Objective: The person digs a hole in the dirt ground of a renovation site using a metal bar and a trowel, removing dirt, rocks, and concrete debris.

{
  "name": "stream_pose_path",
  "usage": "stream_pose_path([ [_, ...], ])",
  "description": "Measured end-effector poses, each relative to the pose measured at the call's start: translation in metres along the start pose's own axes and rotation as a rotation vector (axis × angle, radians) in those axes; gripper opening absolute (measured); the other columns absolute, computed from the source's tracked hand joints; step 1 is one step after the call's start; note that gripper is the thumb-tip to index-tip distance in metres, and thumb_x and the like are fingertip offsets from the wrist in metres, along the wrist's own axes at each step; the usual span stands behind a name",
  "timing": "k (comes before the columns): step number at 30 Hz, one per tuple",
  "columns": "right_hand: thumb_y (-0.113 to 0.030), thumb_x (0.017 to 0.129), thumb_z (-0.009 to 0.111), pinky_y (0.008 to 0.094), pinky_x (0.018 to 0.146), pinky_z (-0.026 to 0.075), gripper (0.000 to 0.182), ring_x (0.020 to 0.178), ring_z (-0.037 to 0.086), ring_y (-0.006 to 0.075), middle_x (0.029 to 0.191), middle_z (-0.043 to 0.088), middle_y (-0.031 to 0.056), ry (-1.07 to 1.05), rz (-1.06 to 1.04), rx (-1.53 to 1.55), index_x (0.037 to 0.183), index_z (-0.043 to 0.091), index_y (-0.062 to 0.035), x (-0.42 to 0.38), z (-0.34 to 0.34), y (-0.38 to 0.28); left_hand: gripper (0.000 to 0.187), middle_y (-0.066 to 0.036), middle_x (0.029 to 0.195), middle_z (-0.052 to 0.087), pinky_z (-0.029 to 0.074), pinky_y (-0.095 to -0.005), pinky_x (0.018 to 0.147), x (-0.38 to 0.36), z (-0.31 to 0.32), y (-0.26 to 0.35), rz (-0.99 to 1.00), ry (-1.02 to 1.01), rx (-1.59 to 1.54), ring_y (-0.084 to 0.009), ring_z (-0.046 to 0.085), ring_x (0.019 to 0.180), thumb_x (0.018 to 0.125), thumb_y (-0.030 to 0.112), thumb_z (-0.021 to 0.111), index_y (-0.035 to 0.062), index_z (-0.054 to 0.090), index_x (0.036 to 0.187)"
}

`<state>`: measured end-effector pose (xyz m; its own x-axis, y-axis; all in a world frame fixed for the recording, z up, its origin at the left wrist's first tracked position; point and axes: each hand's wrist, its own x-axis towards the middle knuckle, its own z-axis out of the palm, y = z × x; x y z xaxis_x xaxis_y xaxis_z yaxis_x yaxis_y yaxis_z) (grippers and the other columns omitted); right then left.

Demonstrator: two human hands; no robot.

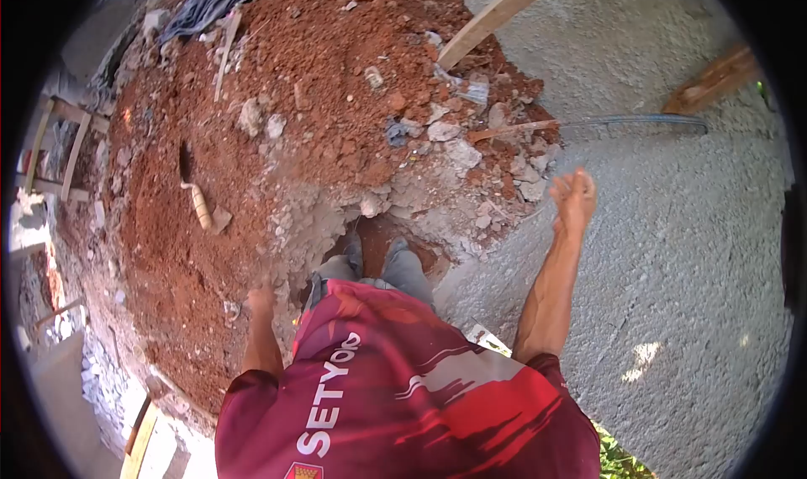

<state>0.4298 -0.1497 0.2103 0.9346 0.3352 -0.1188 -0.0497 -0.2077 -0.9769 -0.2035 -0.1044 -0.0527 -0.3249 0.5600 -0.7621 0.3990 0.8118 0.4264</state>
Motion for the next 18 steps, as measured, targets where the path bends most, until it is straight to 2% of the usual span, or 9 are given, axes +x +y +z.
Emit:
stream_pose_path([
  [1, -0.037, 0.089, 0.06, 0.0402, 0.076, 0.055, 0.057, 0.1, 0.06, 0.0349, 0.118, 0.052, 0.0232, 0.02, -0.006, 0.006, 0.129, 0.04, -0.0007, 0.024, -0.001, -0.006, 0.039, -0.006, 0.071, 0.057, 0.042, -0.0297, 0.045, -0.008, 0.0, -0.002, 0.023, -0.025, -0.039, -0.0146, 0.052, 0.053, 0.089, 0.04, 0.058, 0.0028, 0.059, 0.098],
  [3, -0.042, 0.088, 0.06, 0.0476, 0.091, 0.049, 0.079, 0.12, 0.047, 0.0424, 0.136, 0.035, 0.0328, 0.0, 0.002, 0.037, 0.141, 0.023, 0.0041, 0.063, -0.001, -0.026, 0.039, -0.006, 0.062, 0.055, 0.041, -0.0307, 0.045, -0.036, 0.004, 0.005, 0.145, 0.081, -0.084, -0.0147, 0.052, 0.051, 0.09, 0.037, 0.057, 0.0003, 0.061, 0.079],
  [5, -0.047, 0.083, 0.065, 0.0488, 0.093, 0.047, 0.093, 0.123, 0.043, 0.0432, 0.139, 0.03, 0.0333, 0.032, -0.014, 0.027, 0.141, 0.017, 0.0079, 0.117, -0.01, -0.031, 0.039, -0.005, 0.062, 0.055, 0.041, -0.0305, 0.045, -0.06, 0.005, -0.005, 0.156, 0.13, -0.06, -0.0143, 0.051, 0.051, 0.09, 0.037, 0.057, 0.0005, 0.06, 0.078],
  [7, -0.048, 0.076, 0.072, 0.054, 0.093, 0.045, 0.095, 0.123, 0.042, 0.045, 0.139, 0.03, 0.0313, 0.148, 0.041, 0.079, 0.138, 0.025, 0.0066, 0.182, -0.024, -0.028, 0.039, -0.004, 0.062, 0.054, 0.04, -0.0303, 0.045, -0.071, 0.006, -0.018, 0.178, 0.162, -0.042, -0.0138, 0.051, 0.051, 0.09, 0.037, 0.057, 0.0007, 0.059, 0.077],
  [9, -0.049, 0.072, 0.076, 0.0584, 0.101, 0.035, 0.105, 0.132, 0.031, 0.0427, 0.145, 0.024, 0.0279, 0.223, 0.052, 0.142, 0.142, 0.019, 0.0043, 0.235, -0.034, -0.024, 0.039, -0.004, 0.061, 0.054, 0.04, -0.0302, 0.045, -0.083, 0.014, -0.057, 0.058, 0.157, -0.076, -0.014, 0.05, 0.05, 0.09, 0.037, 0.058, 0.0013, 0.059, 0.076],
  [13, -0.05, 0.073, 0.074, 0.0579, 0.108, 0.023, 0.106, 0.138, 0.02, 0.0381, 0.148, 0.02, 0.0234, 0.132, 0.111, 0.218, 0.144, 0.014, 0.0025, 0.296, -0.049, -0.03, 0.041, -0.006, 0.062, 0.056, 0.04, -0.0299, 0.044, -0.13, 0.031, -0.099, -0.22, 0.144, -0.134, -0.0146, 0.051, 0.048, 0.09, 0.037, 0.057, 0.0012, 0.058, 0.072],
  [14, -0.05, 0.076, 0.071, 0.0568, 0.109, 0.02, 0.103, 0.139, 0.019, 0.0367, 0.148, 0.02, 0.0225, 0.019, 0.088, 0.293, 0.145, 0.013, 0.0013, 0.307, -0.051, -0.031, 0.041, -0.006, 0.062, 0.056, 0.04, -0.0299, 0.044, -0.144, 0.034, -0.102, -0.224, 0.16, -0.132, -0.0146, 0.051, 0.048, 0.09, 0.037, 0.057, 0.0012, 0.058, 0.072],
  [17, -0.048, 0.081, 0.065, 0.0543, 0.11, 0.016, 0.096, 0.139, 0.018, 0.0348, 0.149, 0.019, 0.0211, -0.146, 0.089, 0.383, 0.146, 0.011, -0.002, 0.339, -0.051, -0.034, 0.042, -0.011, 0.069, 0.062, 0.045, -0.0316, 0.05, -0.188, 0.042, -0.086, -0.122, 0.132, 0.12, -0.0181, 0.058, 0.055, 0.09, 0.037, 0.056, -0.0015, 0.063, 0.077],
  [18, -0.047, 0.084, 0.062, 0.0529, 0.111, 0.016, 0.092, 0.14, 0.018, 0.0343, 0.15, 0.017, 0.0206, -0.189, 0.103, 0.39, 0.147, 0.01, -0.0042, 0.35, -0.05, -0.033, 0.042, -0.014, 0.073, 0.064, 0.047, -0.0324, 0.055, -0.197, 0.044, -0.083, 0.038, 0.145, 0.223, -0.0196, 0.06, 0.061, 0.09, 0.038, 0.055, -0.0023, 0.065, 0.083],
])
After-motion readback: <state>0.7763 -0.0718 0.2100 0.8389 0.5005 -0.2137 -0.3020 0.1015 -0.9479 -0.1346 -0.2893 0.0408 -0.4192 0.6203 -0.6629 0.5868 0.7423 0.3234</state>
